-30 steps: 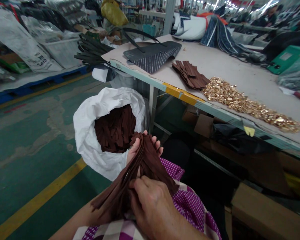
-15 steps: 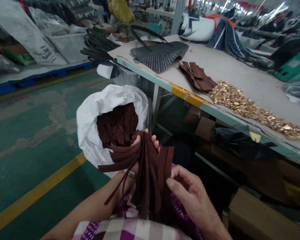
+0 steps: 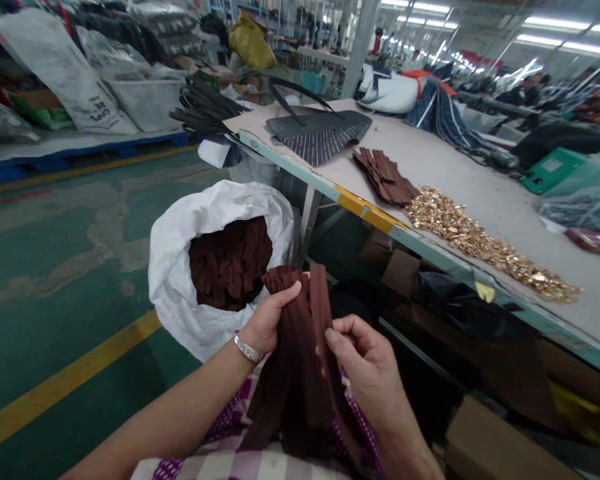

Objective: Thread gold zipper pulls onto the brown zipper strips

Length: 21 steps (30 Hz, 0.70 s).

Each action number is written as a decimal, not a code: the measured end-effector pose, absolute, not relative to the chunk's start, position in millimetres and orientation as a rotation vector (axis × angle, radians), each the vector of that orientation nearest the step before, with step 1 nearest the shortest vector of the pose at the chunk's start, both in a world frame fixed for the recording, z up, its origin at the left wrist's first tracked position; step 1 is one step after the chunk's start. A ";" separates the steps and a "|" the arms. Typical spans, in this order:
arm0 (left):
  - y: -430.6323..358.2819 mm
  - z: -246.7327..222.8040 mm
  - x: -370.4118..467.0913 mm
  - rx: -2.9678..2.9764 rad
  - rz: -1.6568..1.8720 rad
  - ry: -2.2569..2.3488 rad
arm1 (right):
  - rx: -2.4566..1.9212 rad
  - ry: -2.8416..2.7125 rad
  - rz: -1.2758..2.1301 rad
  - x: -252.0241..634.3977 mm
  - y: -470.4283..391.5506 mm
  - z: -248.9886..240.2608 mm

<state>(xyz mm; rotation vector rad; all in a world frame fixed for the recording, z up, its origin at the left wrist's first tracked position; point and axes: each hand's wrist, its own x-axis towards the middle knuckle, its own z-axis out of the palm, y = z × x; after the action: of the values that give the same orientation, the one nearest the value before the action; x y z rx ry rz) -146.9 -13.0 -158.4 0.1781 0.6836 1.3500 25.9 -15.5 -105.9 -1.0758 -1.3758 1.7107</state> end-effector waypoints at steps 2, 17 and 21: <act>-12.0 -161.5 -147.4 0.167 1.308 0.692 | -1.102 -1.418 1.720 17.8 -14.5 -105.4; -12.3 -170.0 -148.3 0.301 1.259 0.525 | -1.171 -2.100 0.990 13.5 11.7 -99.8; -10.1 -171.5 -144.1 0.349 1.190 0.542 | -0.796 -2.301 0.599 -9.5 43.0 -67.5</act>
<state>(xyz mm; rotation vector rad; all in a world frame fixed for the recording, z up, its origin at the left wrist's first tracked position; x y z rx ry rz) -144.1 -10.1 -171.5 0.3487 0.5424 1.1903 -9.5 43.0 -67.5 -0.7961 -2.3009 0.5989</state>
